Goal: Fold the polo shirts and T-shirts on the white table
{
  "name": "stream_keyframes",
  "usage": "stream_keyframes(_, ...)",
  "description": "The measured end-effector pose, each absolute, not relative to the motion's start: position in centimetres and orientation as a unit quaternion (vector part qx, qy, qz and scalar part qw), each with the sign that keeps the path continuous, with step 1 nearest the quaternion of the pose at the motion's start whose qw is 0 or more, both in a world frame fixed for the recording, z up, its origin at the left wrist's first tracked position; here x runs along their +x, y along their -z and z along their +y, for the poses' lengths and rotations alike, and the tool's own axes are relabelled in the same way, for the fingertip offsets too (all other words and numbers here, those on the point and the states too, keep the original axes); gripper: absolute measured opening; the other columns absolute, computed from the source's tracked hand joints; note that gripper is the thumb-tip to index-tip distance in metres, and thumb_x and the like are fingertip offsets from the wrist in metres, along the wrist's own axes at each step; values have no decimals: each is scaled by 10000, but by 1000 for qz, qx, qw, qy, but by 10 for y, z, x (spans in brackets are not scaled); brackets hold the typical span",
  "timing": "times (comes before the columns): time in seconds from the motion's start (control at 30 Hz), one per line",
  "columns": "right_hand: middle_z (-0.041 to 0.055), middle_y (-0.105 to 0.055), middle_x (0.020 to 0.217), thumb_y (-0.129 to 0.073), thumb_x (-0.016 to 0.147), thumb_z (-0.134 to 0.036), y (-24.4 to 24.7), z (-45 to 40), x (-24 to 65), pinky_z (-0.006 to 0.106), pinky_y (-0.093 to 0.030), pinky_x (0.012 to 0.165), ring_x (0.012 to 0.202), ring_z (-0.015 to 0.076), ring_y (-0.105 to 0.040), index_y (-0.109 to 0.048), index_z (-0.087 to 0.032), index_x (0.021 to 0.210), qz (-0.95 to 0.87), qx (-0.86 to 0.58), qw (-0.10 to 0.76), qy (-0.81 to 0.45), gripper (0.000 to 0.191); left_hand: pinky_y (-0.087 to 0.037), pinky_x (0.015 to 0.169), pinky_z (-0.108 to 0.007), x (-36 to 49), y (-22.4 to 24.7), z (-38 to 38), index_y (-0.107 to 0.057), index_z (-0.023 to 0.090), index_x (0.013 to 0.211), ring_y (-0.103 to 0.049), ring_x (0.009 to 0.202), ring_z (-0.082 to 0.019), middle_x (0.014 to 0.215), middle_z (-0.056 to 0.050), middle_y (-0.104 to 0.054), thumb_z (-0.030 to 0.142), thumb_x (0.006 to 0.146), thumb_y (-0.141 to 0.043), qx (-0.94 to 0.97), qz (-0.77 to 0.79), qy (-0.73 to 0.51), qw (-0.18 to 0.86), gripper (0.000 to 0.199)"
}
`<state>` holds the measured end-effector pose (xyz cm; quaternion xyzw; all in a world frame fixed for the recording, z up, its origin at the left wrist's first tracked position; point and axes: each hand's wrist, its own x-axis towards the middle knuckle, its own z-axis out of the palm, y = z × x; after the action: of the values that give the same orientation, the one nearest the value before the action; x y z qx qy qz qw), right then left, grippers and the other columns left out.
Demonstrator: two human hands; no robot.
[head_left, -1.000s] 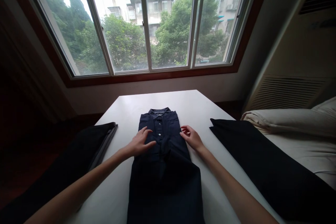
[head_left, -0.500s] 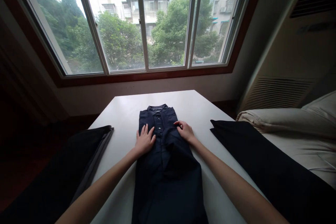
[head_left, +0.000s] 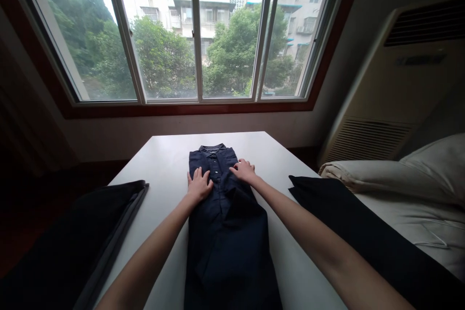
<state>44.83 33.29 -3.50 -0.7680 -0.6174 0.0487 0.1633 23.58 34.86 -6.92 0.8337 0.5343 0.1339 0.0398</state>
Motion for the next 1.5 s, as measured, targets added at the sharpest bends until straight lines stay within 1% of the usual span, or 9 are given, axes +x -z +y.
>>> stream_keyframes(0.13,199,-514,1345,-580,867,-481,23,333,411,493,-359,1022,1251,354,-459,-657,-151,1142,-635,-763,108,-47,436,-321,1049,-512,255,56,344,-647,212,1163,-435,1258,-327,1295,-165,-540,346,915,-422,833,525,-172,-2,360)
stream_keyframes(0.3,235,-533,1304,-590,864,-299,27,332,384,453,-442,928,1181,358,-542,-574,-117,1235,-611,-785,80,-61,413,-458,870,-470,276,43,345,-618,185,1148,-524,1136,-357,1251,-198,-519,348,895,-473,792,592,-143,44,335)
stream_keyframes(0.43,195,-625,1196,-598,816,-151,25,335,393,409,-469,869,1083,320,-617,-562,-163,1232,-612,-780,101,-78,417,-485,830,-427,270,31,354,-613,178,1152,-603,1046,-338,1230,-202,-543,158,828,-512,791,585,-146,101,340)
stream_keyframes(0.63,123,-687,1093,-615,719,-68,15,339,455,390,-482,810,1008,307,-648,-546,-253,1280,-578,-782,199,-122,595,-498,794,-329,207,11,390,-721,209,941,-660,923,-267,1006,-92,-703,89,702,-545,777,579,-176,174,320)
stream_keyframes(0.8,71,-708,794,-585,672,-39,13,329,526,345,-517,649,687,218,-679,-590,-178,1211,-501,-790,289,-203,556,-517,719,-281,133,14,409,-723,162,1032,-682,820,-226,874,-69,-743,94,655,-490,740,609,-196,208,448)
stream_keyframes(0.93,61,-676,667,-549,640,-8,16,312,566,340,-511,587,571,197,-651,-635,-120,1068,-464,-800,310,-220,451,-524,767,-306,102,24,404,-729,138,976,-687,889,-256,912,-88,-744,113,675,-507,724,631,-190,205,375)
stream_keyframes(1.1,149,-686,919,-548,737,-108,18,305,567,400,-501,762,862,275,-663,-636,-129,1108,-498,-812,283,-112,382,-386,1023,-492,125,32,384,-665,172,1149,-509,1238,-351,1319,-144,-589,203,816,-507,752,629,-187,68,369)
stream_keyframes(1.3,101,-569,1343,-614,844,-377,36,306,493,337,-376,1031,1221,271,-528,-668,-246,1164,-673,-720,154,-69,350,-347,1069,-443,194,46,352,-514,207,1373,-436,1334,-340,1461,-185,-450,381,932,-481,838,542,-69,0,475)
stream_keyframes(1.5,212,-475,1427,-498,939,-418,54,298,465,461,-290,1098,1336,346,-420,-570,-135,1308,-687,-723,63,-35,471,-333,1089,-417,204,59,357,-520,33,1324,-378,1377,-354,1477,-278,-391,413,961,-429,799,596,-72,4,534)
